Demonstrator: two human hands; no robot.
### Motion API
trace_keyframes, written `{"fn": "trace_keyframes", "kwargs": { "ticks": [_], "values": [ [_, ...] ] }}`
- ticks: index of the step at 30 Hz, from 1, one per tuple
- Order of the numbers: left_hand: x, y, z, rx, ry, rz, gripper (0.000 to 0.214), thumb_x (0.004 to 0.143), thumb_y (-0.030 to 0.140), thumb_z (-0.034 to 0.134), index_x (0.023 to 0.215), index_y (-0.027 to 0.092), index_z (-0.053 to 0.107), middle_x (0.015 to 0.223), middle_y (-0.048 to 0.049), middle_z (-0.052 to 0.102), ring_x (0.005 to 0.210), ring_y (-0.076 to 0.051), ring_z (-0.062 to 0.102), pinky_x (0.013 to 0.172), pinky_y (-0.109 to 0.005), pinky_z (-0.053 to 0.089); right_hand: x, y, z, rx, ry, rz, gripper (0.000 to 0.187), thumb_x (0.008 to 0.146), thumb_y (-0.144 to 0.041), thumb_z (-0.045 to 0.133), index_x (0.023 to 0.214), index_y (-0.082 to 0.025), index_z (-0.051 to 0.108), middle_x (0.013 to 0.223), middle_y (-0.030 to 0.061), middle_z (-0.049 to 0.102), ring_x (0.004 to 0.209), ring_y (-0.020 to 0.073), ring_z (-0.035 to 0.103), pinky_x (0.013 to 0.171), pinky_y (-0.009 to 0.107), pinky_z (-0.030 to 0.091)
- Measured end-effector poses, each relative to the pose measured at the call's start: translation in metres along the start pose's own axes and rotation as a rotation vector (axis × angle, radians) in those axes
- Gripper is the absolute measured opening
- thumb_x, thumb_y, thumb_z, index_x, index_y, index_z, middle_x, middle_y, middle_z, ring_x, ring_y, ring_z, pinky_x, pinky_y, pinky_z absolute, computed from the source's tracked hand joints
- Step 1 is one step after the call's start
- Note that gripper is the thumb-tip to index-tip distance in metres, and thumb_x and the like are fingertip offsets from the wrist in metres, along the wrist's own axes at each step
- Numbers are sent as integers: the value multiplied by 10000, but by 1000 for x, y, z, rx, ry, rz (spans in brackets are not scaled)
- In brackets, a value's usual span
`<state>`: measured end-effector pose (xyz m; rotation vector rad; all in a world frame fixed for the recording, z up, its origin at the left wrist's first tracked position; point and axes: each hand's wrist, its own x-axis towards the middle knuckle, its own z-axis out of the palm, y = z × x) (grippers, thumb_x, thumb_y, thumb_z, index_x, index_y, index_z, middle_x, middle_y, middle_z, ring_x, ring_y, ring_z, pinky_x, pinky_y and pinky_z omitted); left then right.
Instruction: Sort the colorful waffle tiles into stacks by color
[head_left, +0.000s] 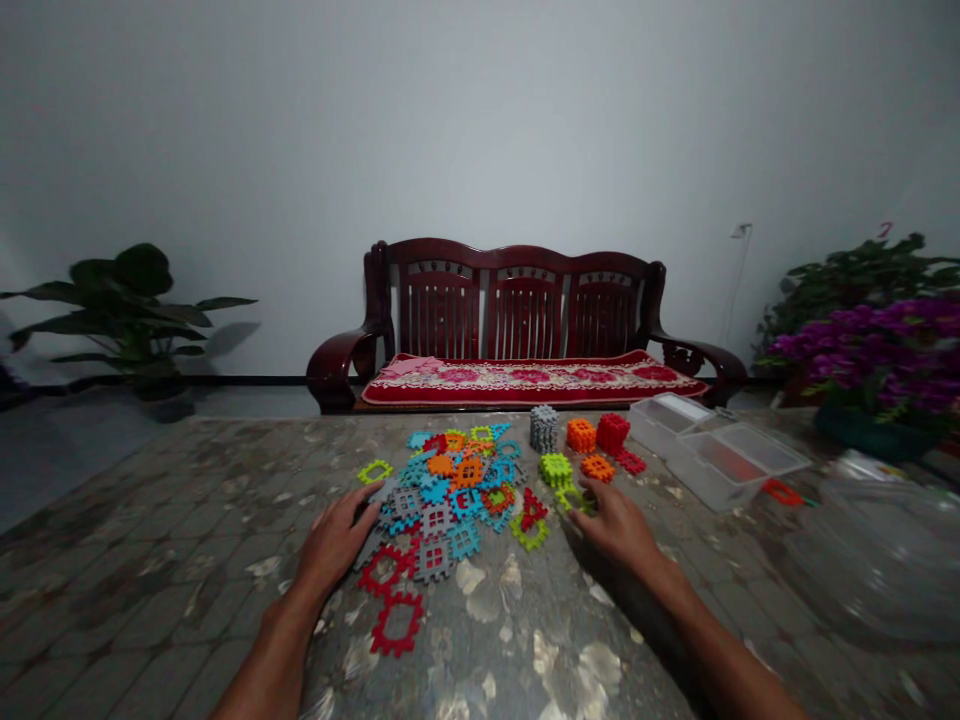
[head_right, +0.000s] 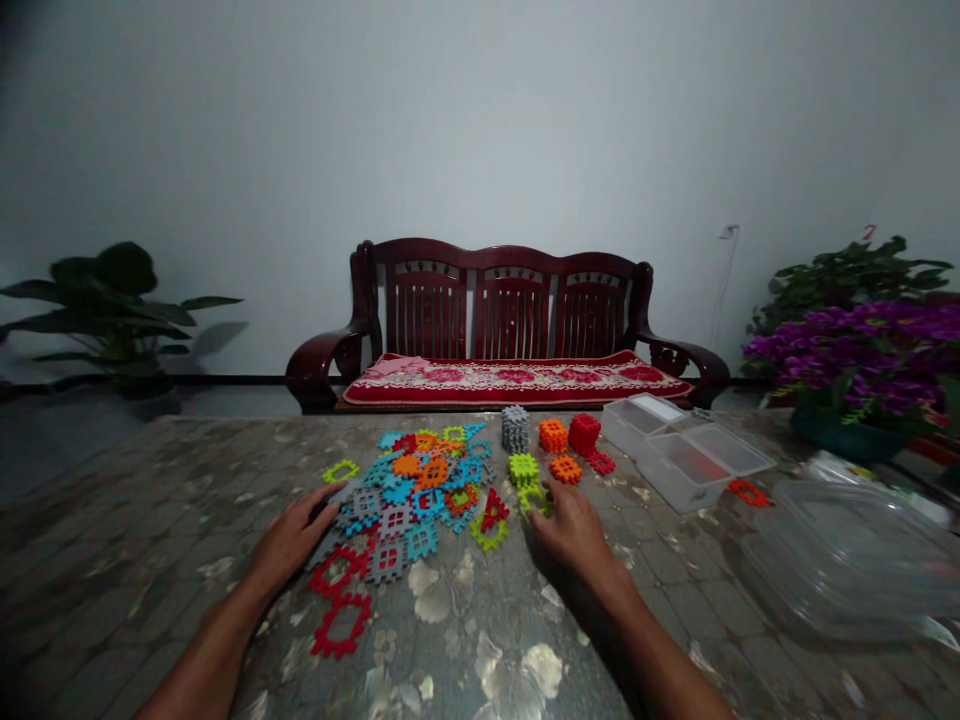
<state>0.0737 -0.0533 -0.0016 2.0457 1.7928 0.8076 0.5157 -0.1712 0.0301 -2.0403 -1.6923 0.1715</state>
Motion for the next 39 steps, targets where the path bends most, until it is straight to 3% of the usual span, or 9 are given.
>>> {"fn": "trace_keyframes", "kwargs": {
  "ticks": [5, 12, 16, 19, 23, 27, 32, 39],
  "values": [
    [-1, 2, -1, -11, 2, 5, 496, 955, 457, 490, 1332, 267, 750, 1388, -76, 757, 1315, -297, 677, 1166, -464, 476, 31, -13, -14, -29, 92, 1, 506, 888, -412, 673, 1330, -167, 704, 1210, 143, 781, 1097, 315, 732, 936, 371, 537],
    [-1, 1, -1, 9, -8, 7, 513, 969, 458, 464, 1353, 260, 740, 1409, -79, 747, 1337, -301, 659, 1179, -478, 457, 59, -39, -9, -246, 48, 29, 424, 956, -408, 637, 1296, -162, 694, 1283, 172, 756, 1207, 320, 688, 974, 352, 492],
    [-1, 0, 0, 24, -19, -3, 547, 978, 476, 433, 1385, 252, 722, 1435, -89, 731, 1350, -302, 648, 1190, -485, 441, 62, -35, -10, -251, 13, 47, 419, 964, -451, 636, 1279, -182, 707, 1288, 166, 755, 1202, 320, 682, 959, 354, 489],
    [-1, 0, 0, 24, -32, 2, 555, 982, 473, 425, 1397, 243, 714, 1445, -95, 725, 1355, -304, 645, 1191, -487, 437, 68, -21, -17, -197, 19, -5, 499, 947, -440, 662, 1376, -183, 676, 1366, 160, 721, 1242, 327, 659, 1014, 386, 485],
    [-2, 1, -1, 26, -26, 3, 542, 979, 452, 436, 1390, 237, 716, 1440, -94, 726, 1353, -305, 646, 1191, -489, 439, 85, -3, -24, -165, -128, -195, 744, 793, -282, 800, 1505, -193, 604, 1500, 142, 644, 1378, 345, 575, 1142, 432, 436],
    [-2, 1, -1, 23, -32, 9, 547, 981, 454, 434, 1395, 229, 713, 1450, -97, 719, 1361, -306, 638, 1190, -493, 438, 103, -3, -23, -211, -284, -311, 907, 683, -206, 847, 1548, -203, 575, 1539, 155, 611, 1423, 381, 539, 1183, 472, 417],
    [-2, -1, 0, 36, -30, -4, 555, 980, 474, 429, 1401, 246, 710, 1456, -84, 718, 1365, -296, 636, 1194, -476, 434, 116, -11, -18, -281, -373, -360, 901, 645, -176, 847, 1514, -239, 619, 1453, 146, 677, 1328, 387, 609, 1118, 462, 482],
    [-1, -3, 2, 28, -19, 9, 575, 981, 484, 413, 1407, 231, 704, 1450, -103, 719, 1350, -312, 644, 1187, -509, 436, 121, -3, -15, -235, -396, -353, 805, 685, -146, 784, 1474, -241, 658, 1448, 125, 692, 1330, 361, 637, 1133, 434, 485]
  ]
}}
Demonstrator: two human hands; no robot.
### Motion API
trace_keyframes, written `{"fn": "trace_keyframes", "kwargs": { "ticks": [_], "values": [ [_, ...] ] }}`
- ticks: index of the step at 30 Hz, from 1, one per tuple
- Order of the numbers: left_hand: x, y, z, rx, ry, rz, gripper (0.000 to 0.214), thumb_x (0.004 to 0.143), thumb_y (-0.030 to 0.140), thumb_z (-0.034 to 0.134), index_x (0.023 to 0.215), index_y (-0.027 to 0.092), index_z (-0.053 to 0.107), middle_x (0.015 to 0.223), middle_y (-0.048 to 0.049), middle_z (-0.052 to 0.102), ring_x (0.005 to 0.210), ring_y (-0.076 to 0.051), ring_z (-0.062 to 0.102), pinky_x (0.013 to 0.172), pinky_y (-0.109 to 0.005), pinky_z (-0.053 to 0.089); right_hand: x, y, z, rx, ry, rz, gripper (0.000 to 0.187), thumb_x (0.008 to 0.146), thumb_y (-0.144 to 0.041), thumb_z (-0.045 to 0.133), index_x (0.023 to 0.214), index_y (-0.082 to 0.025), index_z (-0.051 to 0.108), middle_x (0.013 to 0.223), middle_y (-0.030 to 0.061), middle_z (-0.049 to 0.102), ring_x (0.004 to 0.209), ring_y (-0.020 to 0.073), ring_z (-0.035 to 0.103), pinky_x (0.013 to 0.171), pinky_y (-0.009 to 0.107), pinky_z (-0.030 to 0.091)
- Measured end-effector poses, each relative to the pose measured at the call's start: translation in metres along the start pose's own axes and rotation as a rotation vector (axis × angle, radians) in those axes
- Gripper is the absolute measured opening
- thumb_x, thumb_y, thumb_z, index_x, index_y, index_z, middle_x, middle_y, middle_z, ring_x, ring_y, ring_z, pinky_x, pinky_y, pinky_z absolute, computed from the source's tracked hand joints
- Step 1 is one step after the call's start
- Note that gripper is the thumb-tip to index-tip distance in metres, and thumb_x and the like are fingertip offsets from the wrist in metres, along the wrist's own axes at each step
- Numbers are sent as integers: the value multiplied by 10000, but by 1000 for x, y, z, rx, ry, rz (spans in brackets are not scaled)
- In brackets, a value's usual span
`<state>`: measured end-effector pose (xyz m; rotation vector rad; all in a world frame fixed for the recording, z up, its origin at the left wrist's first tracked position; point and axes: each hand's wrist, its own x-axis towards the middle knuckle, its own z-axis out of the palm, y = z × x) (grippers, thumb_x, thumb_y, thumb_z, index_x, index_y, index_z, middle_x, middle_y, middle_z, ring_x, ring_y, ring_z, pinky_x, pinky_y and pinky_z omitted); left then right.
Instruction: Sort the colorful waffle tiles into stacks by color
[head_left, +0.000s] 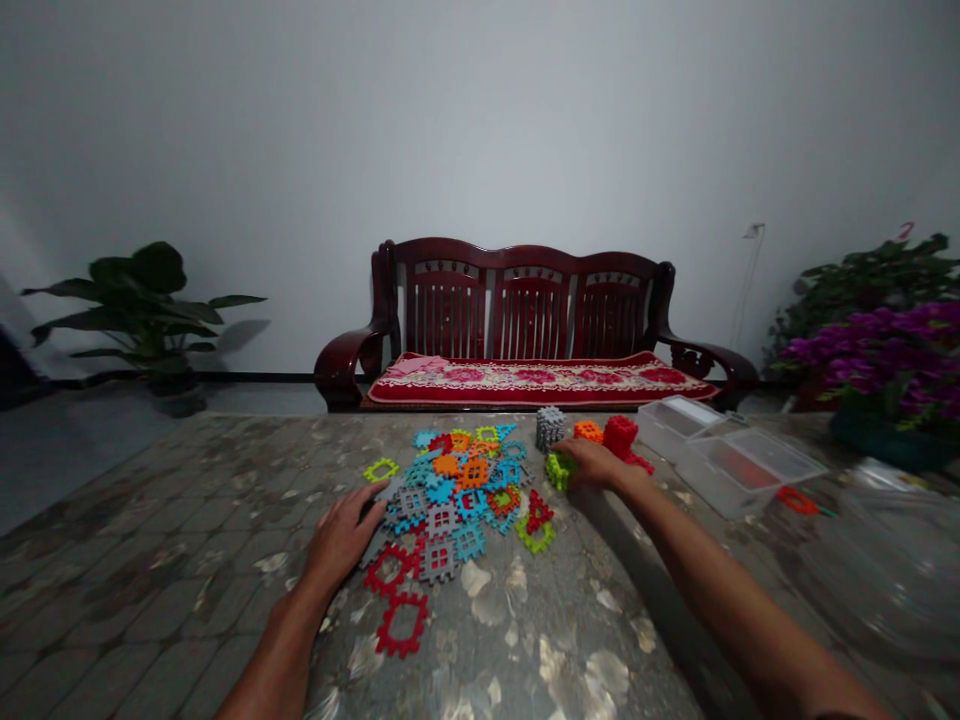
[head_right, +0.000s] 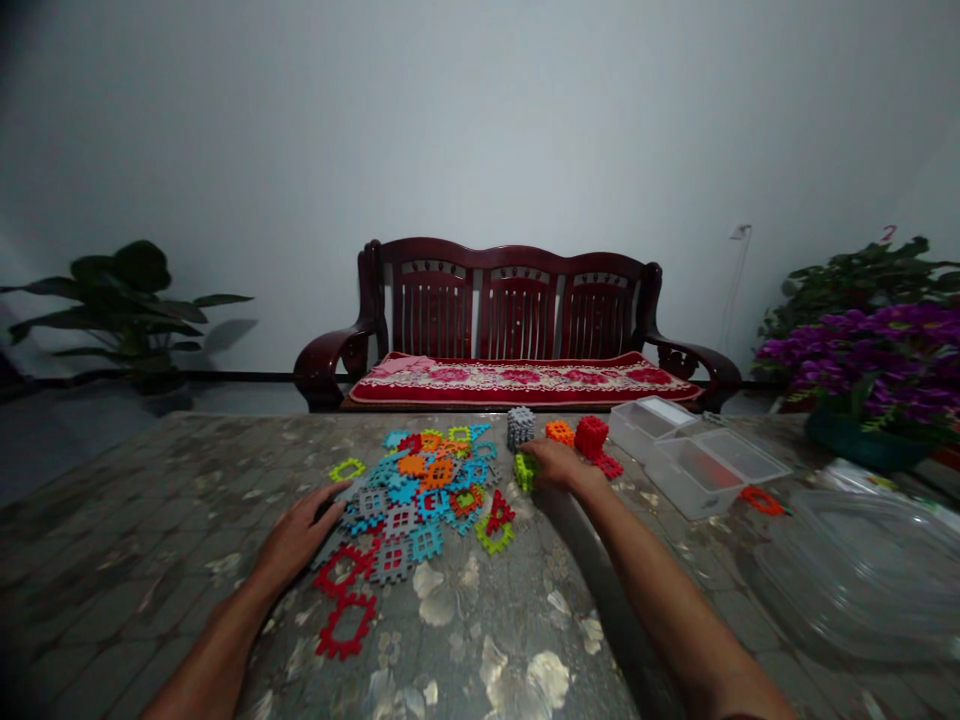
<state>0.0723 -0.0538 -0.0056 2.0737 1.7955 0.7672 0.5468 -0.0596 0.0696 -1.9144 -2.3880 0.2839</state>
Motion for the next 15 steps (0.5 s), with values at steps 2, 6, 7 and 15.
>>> {"fn": "trace_keyframes", "kwargs": {
  "ticks": [2, 6, 7, 15],
  "values": [
    [0, -1, 0, -3, 5, 4, 566, 978, 483, 419, 1398, 238, 710, 1444, -99, 723, 1347, -315, 645, 1180, -515, 443, 1, 1, -1, 1, -20, 5, 889, 658, -152, 813, 1521, -234, 615, 1499, 139, 655, 1363, 369, 614, 1154, 445, 470],
    [1, -2, 1, -10, 7, 2, 547, 970, 482, 440, 1380, 252, 720, 1430, -86, 734, 1338, -314, 650, 1176, -513, 450, 5, -6, -5, -22, -69, -19, 1044, 594, -198, 885, 1581, -252, 549, 1544, 149, 617, 1398, 398, 584, 1173, 477, 455],
    [1, -2, 1, -11, 3, 1, 548, 970, 484, 442, 1382, 254, 720, 1433, -85, 733, 1342, -312, 648, 1181, -511, 445, 5, -8, -6, -33, -84, -26, 1064, 589, -206, 891, 1591, -248, 537, 1547, 156, 614, 1399, 404, 583, 1173, 479, 456],
    [0, -1, 1, -18, 7, -16, 542, 969, 484, 450, 1384, 260, 717, 1460, -80, 718, 1356, -296, 635, 1192, -499, 431, 5, -10, -4, -24, -166, -42, 1016, 639, -165, 777, 1612, -275, 505, 1558, 124, 615, 1402, 376, 598, 1153, 458, 489]
  ]
}}
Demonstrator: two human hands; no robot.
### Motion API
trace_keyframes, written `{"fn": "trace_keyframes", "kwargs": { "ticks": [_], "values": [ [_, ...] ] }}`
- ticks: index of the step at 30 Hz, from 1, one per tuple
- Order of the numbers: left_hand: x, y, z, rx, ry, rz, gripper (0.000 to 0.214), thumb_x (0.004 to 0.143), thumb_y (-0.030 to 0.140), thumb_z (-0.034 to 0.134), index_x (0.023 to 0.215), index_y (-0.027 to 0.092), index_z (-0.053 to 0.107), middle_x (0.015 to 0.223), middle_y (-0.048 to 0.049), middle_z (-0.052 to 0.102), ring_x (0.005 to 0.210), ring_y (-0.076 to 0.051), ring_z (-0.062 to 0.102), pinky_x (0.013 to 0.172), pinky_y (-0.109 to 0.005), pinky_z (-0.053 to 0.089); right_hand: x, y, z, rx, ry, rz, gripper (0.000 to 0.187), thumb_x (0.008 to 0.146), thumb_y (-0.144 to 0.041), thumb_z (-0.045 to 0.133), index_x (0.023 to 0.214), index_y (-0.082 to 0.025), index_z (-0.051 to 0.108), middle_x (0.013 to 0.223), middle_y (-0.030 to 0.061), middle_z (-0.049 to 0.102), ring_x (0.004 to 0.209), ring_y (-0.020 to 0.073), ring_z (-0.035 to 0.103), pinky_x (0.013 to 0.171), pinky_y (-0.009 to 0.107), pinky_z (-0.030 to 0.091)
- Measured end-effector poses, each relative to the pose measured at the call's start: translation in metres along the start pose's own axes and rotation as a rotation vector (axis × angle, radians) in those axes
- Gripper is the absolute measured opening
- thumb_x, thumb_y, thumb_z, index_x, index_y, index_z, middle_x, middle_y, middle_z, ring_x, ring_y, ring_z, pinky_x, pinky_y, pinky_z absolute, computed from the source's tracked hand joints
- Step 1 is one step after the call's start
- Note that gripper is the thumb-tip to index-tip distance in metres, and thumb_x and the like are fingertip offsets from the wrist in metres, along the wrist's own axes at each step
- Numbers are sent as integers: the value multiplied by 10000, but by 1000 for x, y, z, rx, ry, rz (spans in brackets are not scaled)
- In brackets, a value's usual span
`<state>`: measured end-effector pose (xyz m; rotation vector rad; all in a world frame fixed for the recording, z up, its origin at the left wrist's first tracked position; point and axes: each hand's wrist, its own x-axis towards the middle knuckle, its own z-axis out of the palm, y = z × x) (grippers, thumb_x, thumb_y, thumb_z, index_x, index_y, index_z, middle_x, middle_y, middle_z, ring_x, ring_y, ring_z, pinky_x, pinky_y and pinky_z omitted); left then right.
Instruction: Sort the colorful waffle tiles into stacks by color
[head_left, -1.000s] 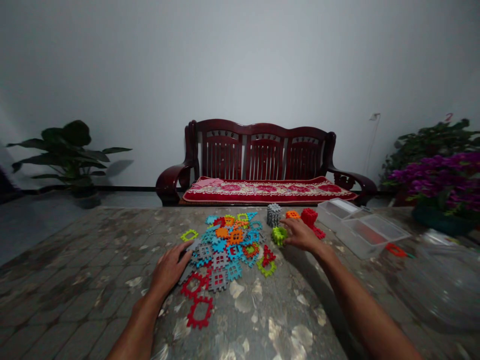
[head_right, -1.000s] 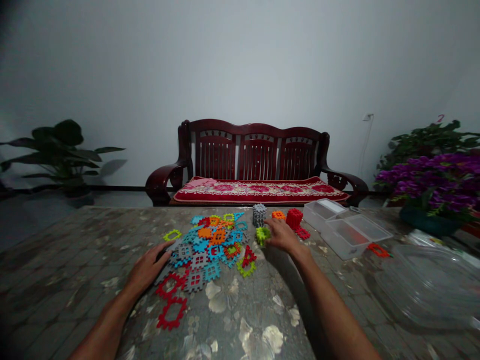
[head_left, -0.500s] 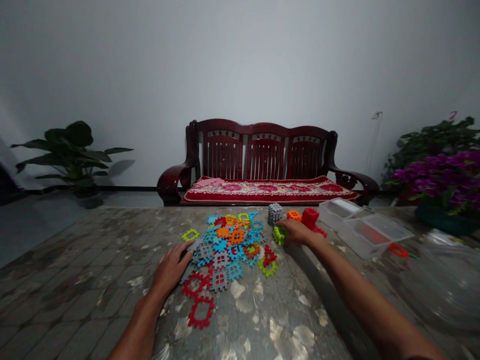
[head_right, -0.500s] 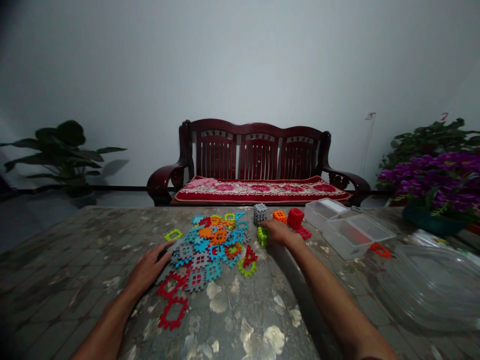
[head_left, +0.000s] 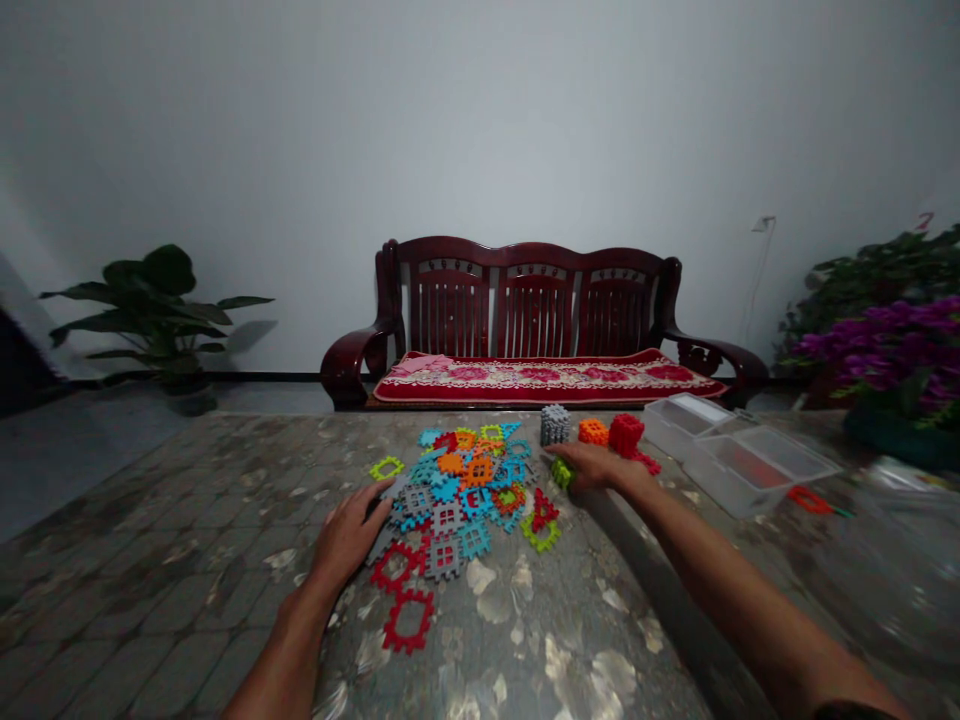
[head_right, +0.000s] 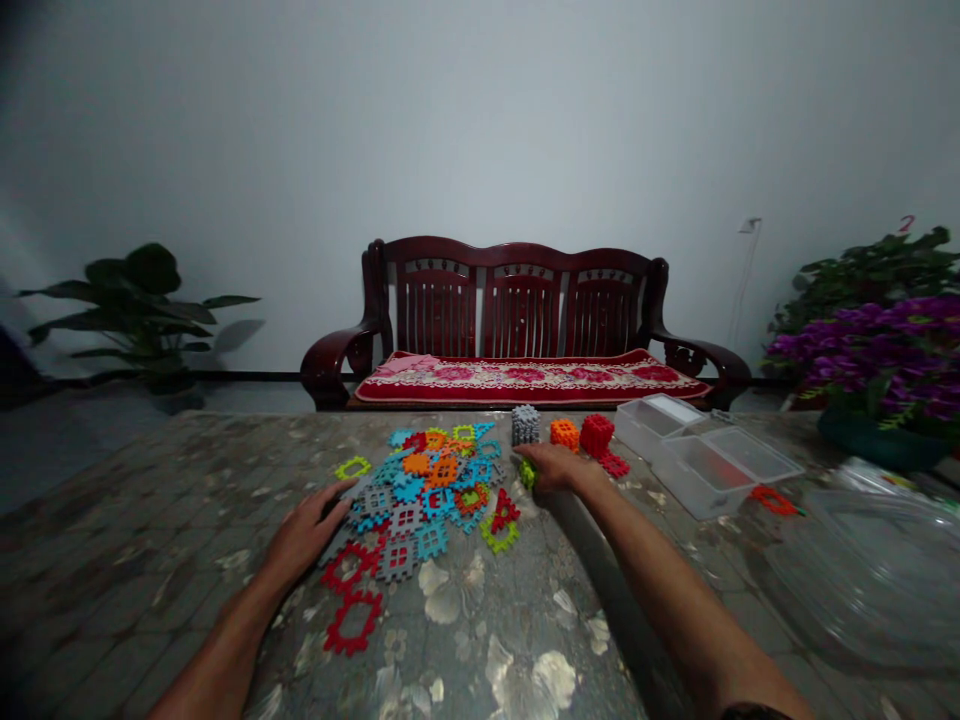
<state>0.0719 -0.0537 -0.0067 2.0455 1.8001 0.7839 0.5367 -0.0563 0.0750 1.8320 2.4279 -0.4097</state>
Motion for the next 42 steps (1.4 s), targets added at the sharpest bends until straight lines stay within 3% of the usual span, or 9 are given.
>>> {"fn": "trace_keyframes", "kwargs": {
  "ticks": [10, 15, 17, 20, 25, 29, 32, 36, 42],
  "values": [
    [-5, 10, -6, -13, 13, 20, 496, 970, 419, 474, 1363, 255, 728, 1433, -82, 735, 1350, -285, 647, 1192, -482, 436, 4, 7, 13, 87, 25, -54, 1027, 634, -141, 723, 1630, -187, 475, 1638, 166, 520, 1487, 382, 513, 1234, 486, 419],
    [-5, 11, -6, -36, 16, 9, 472, 964, 385, 494, 1352, 256, 731, 1426, -75, 742, 1341, -271, 651, 1204, -480, 423, 0, 1, 8, 48, 8, -37, 1040, 641, -139, 730, 1642, -179, 452, 1622, 176, 533, 1456, 377, 538, 1202, 466, 445],
    [-6, 12, -8, -48, 13, 7, 475, 964, 386, 496, 1354, 249, 729, 1432, -78, 738, 1343, -271, 650, 1199, -479, 430, -6, -3, 2, 18, 52, -43, 1026, 642, -148, 749, 1630, -182, 473, 1575, 182, 579, 1415, 381, 566, 1183, 471, 453],
    [-6, 13, -10, -58, -3, 11, 487, 967, 396, 489, 1362, 238, 726, 1446, -86, 728, 1355, -276, 643, 1196, -484, 434, -22, -15, 0, 34, 230, -86, 917, 689, -179, 753, 1581, -203, 541, 1536, 172, 609, 1400, 375, 563, 1190, 497, 429],
    [-6, 12, -11, -59, -18, 10, 502, 966, 413, 477, 1371, 238, 717, 1460, -84, 719, 1372, -272, 631, 1210, -479, 420, -50, -52, 41, 236, 459, -64, 663, 872, -256, 615, 1533, -218, 583, 1514, 138, 633, 1397, 348, 571, 1193, 527, 432],
    [-6, 9, -8, -80, -22, 57, 545, 956, 466, 474, 1382, 220, 708, 1464, -101, 712, 1372, -280, 630, 1219, -485, 411, -56, -90, 93, 279, 519, 24, 592, 955, -338, 565, 1530, -201, 580, 1517, 156, 626, 1399, 356, 567, 1206, 529, 429],
    [-6, 6, -7, -85, -29, 91, 574, 952, 496, 465, 1393, 214, 699, 1482, -112, 696, 1401, -285, 608, 1242, -498, 383, -51, -110, 119, 255, 538, 109, 614, 975, -358, 556, 1556, -161, 541, 1563, 204, 576, 1440, 375, 531, 1226, 557, 408],
    [-5, 8, -7, -70, -55, 110, 619, 938, 529, 490, 1435, 206, 668, 1532, -132, 649, 1453, -298, 555, 1263, -514, 349, -44, -124, 131, 208, 583, 61, 614, 967, -317, 559, 1561, -166, 524, 1574, 202, 561, 1457, 361, 517, 1230, 558, 406],
    [-14, 33, -7, 86, -66, 24, 740, 863, 595, 631, 1523, 260, 604, 1663, -157, 488, 1565, -386, 393, 1262, -587, 291, -48, -135, 120, 154, 597, 33, 525, 976, -296, 568, 1495, -224, 598, 1514, 171, 627, 1364, 351, 603, 1152, 539, 477]
  ]
}}
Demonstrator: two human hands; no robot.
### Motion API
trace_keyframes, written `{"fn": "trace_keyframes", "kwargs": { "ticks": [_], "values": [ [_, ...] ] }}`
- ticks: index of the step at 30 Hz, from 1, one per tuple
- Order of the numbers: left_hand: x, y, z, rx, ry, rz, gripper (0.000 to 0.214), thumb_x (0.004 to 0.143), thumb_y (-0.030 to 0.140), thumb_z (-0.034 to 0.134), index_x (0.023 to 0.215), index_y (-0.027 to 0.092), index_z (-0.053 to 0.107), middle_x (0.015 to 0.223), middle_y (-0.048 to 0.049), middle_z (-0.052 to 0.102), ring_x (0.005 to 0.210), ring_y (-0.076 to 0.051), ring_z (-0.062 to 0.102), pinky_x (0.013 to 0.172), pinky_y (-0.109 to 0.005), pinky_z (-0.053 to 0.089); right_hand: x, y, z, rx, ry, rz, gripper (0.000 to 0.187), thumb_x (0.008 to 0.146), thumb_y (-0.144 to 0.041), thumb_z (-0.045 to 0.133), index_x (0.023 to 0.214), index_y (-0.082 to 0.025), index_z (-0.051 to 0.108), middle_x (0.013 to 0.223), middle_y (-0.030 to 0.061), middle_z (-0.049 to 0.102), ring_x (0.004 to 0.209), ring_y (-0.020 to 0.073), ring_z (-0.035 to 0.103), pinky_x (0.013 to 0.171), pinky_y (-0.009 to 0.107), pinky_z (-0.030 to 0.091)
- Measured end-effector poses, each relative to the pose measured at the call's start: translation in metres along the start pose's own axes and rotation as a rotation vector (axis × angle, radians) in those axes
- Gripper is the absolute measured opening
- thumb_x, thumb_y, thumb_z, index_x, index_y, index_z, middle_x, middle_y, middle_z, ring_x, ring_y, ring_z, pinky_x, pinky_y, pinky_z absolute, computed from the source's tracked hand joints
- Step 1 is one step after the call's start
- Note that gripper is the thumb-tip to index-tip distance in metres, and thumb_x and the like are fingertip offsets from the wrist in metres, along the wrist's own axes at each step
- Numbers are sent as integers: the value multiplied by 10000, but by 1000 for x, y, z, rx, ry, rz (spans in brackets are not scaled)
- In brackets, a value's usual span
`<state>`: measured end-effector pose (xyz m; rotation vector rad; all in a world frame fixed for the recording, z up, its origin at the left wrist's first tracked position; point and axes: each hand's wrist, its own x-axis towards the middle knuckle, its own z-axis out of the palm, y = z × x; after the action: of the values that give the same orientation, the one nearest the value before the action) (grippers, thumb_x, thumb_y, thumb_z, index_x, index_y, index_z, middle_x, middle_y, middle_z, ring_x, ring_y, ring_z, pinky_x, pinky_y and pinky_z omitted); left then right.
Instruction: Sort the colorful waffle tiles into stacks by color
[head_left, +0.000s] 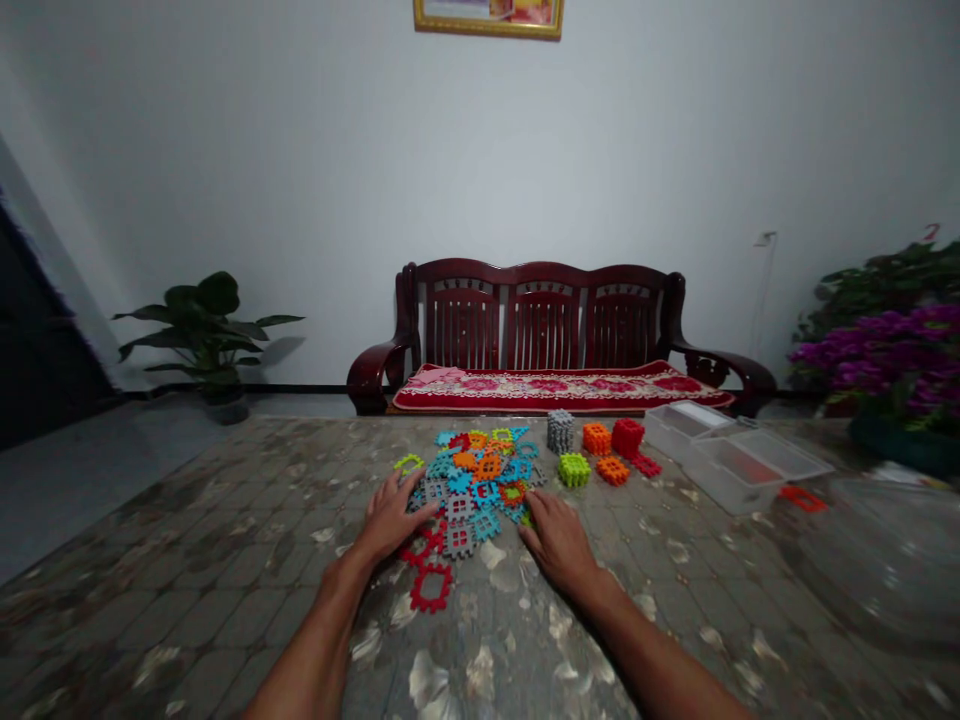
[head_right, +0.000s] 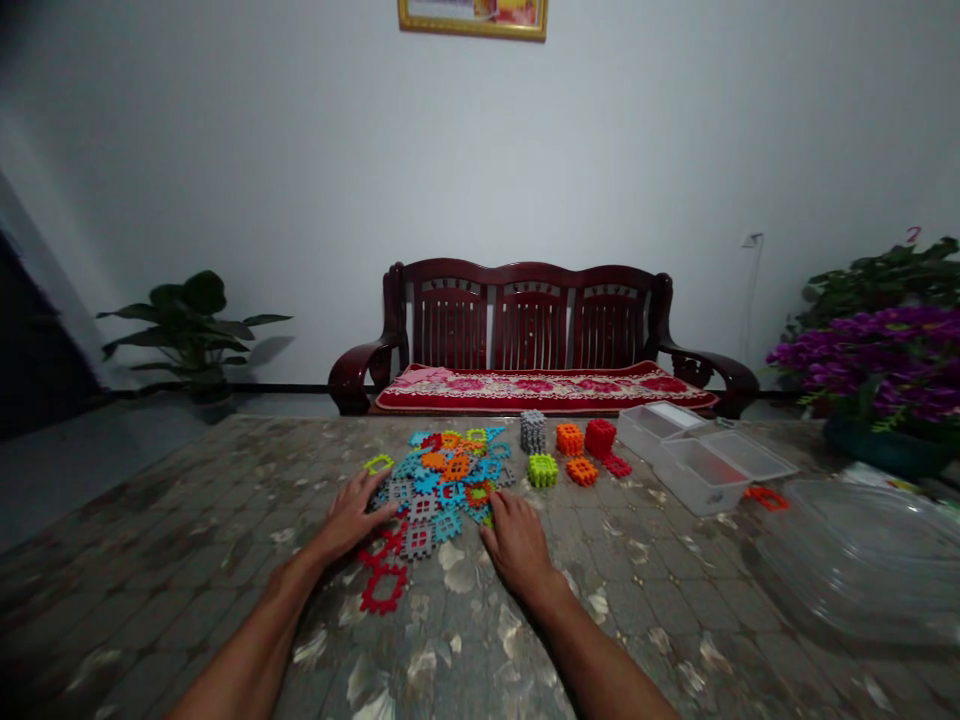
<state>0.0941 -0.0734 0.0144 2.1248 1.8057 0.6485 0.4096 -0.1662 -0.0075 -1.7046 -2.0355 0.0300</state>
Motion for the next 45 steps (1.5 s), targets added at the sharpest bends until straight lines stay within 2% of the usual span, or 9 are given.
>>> {"fn": "trace_keyframes", "kwargs": {
  "ticks": [6, 12, 16, 18, 25, 30, 35, 40, 45],
  "values": [
    [-8, 26, 6, 74, -10, 89, 644, 955, 568, 532, 1531, 290, 610, 1680, -156, 473, 1601, -378, 325, 1275, -607, 216, 8, 15, -11, -8, 28, 159, 473, 1051, -308, 420, 1470, -227, 623, 1215, 148, 794, 1069, 294, 760, 934, 398, 580],
    [-1, 25, 6, 87, -12, 84, 569, 993, 502, 485, 1496, 286, 639, 1639, -147, 527, 1568, -365, 376, 1258, -594, 262, 28, 30, -4, 403, 130, 321, 592, 1051, -445, 362, 1512, -140, 573, 1050, 144, 815, 991, 319, 782, 885, 441, 625],
    [8, 20, 1, 122, 14, 52, 552, 1017, 491, 440, 1492, 283, 629, 1637, -141, 532, 1568, -344, 374, 1263, -585, 250, 32, 22, 3, 620, 118, 211, 644, 1045, -487, 390, 1605, -180, 475, 1316, 147, 755, 1213, 303, 728, 1010, 473, 610],
    [11, 17, 0, 133, 44, 32, 548, 1024, 491, 419, 1490, 288, 623, 1629, -137, 543, 1565, -339, 377, 1260, -595, 248, 25, 22, 5, 579, 169, 160, 625, 1024, -441, 436, 1607, -222, 480, 1463, 138, 680, 1344, 301, 653, 1118, 509, 548],
    [2, 1, 9, 64, 39, -48, 652, 1018, 515, 388, 1568, 206, 554, 1647, -203, 502, 1550, -370, 421, 1240, -608, 321, 1, 35, 15, 393, 172, 58, 595, 988, -380, 513, 1571, -264, 534, 1540, 115, 622, 1442, 310, 564, 1233, 557, 443],
    [-24, -31, 4, 82, -9, 145, 796, 938, 587, 551, 1653, 247, 464, 1750, -195, 346, 1602, -415, 328, 1259, -620, 300, 4, 38, 23, 280, 146, 64, 590, 1019, -370, 474, 1589, -222, 508, 1600, 141, 559, 1496, 309, 504, 1265, 543, 401],
    [-60, -53, -2, 204, -155, 458, 1163, 679, 714, 833, 1690, 407, 349, 1804, -139, 235, 1619, -495, 240, 1264, -688, 249, 5, 30, 23, 140, 51, 46, 610, 1036, -381, 494, 1624, -225, 463, 1666, 152, 480, 1543, 320, 443, 1272, 544, 377],
    [-72, -30, 3, 281, -169, 641, 1060, 822, 723, 726, 1714, 437, 231, 1807, -132, 211, 1626, -467, 242, 1270, -725, 201, 5, 17, 14, 35, -37, -3, 594, 1028, -369, 528, 1599, -207, 510, 1650, 183, 488, 1516, 358, 468, 1259, 576, 371],
    [-67, 9, 28, 371, -15, 763, 948, 893, 547, 738, 1711, 411, 279, 1785, -139, 293, 1618, -416, 285, 1272, -687, 249, 4, 11, 5, 25, -33, -44, 554, 1030, -360, 552, 1573, -251, 548, 1611, 163, 537, 1476, 352, 506, 1223, 580, 412]
  ]
}}
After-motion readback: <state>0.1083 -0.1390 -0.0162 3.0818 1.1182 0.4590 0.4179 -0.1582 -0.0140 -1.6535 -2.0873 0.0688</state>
